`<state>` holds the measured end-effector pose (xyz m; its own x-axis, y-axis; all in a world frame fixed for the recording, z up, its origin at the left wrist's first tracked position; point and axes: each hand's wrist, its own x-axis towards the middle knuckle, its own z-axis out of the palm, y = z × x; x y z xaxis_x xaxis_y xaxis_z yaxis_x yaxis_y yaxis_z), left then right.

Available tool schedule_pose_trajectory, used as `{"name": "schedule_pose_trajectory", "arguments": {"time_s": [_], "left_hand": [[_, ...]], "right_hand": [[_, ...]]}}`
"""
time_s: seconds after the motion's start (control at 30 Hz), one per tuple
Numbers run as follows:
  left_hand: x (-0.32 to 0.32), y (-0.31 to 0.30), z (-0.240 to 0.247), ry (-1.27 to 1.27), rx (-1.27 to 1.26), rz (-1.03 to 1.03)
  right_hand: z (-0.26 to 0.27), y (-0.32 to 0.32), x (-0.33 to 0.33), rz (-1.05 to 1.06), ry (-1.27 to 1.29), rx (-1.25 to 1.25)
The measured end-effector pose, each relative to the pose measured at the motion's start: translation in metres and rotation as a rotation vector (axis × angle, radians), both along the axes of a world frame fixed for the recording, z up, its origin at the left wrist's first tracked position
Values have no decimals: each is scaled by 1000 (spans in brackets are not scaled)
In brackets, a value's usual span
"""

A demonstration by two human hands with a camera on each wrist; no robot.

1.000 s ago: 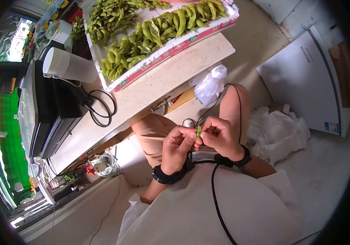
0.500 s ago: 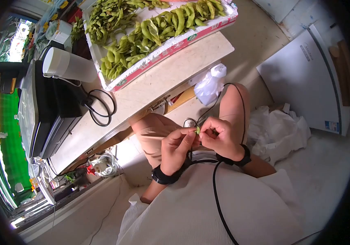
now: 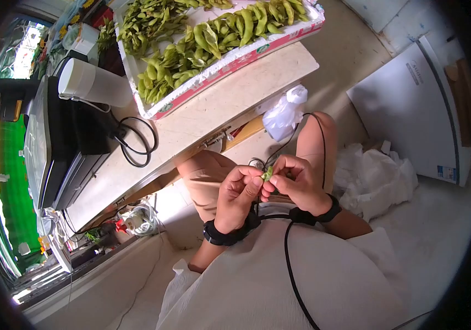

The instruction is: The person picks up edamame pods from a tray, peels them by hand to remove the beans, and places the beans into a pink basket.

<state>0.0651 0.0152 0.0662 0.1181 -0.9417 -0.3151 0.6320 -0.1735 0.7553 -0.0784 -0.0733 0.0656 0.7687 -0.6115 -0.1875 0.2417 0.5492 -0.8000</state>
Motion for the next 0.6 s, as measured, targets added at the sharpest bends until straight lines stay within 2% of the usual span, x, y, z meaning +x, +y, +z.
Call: {"name": "schedule_pose_trajectory", "arguments": {"time_s": [0.1, 0.2, 0.23, 0.3, 0.37, 0.47, 0.5, 0.57, 0.6], "left_hand": [[2, 0, -1, 41, -29, 0], [3, 0, 9, -69, -15, 47], [3, -1, 11, -100, -53, 55], [5, 0, 11, -138, -89, 60], [7, 2, 10, -149, -100, 47], [9, 9, 1, -162, -105, 24], [9, 12, -2, -162, -103, 13], [8, 15, 0, -183, -83, 28], [9, 17, -2, -170, -83, 22]], "right_hand": [[1, -2, 3, 35, -49, 29], [13, -24, 4, 36, 152, -214], [26, -36, 5, 29, 154, -247], [61, -65, 11, -15, 299, -502], [68, -97, 21, -114, 196, -620], [95, -155, 44, -215, 268, -946], [99, -171, 51, -220, 265, -959], [107, -197, 67, -197, 532, -1122], [109, -205, 75, -199, 528, -1135]]}}
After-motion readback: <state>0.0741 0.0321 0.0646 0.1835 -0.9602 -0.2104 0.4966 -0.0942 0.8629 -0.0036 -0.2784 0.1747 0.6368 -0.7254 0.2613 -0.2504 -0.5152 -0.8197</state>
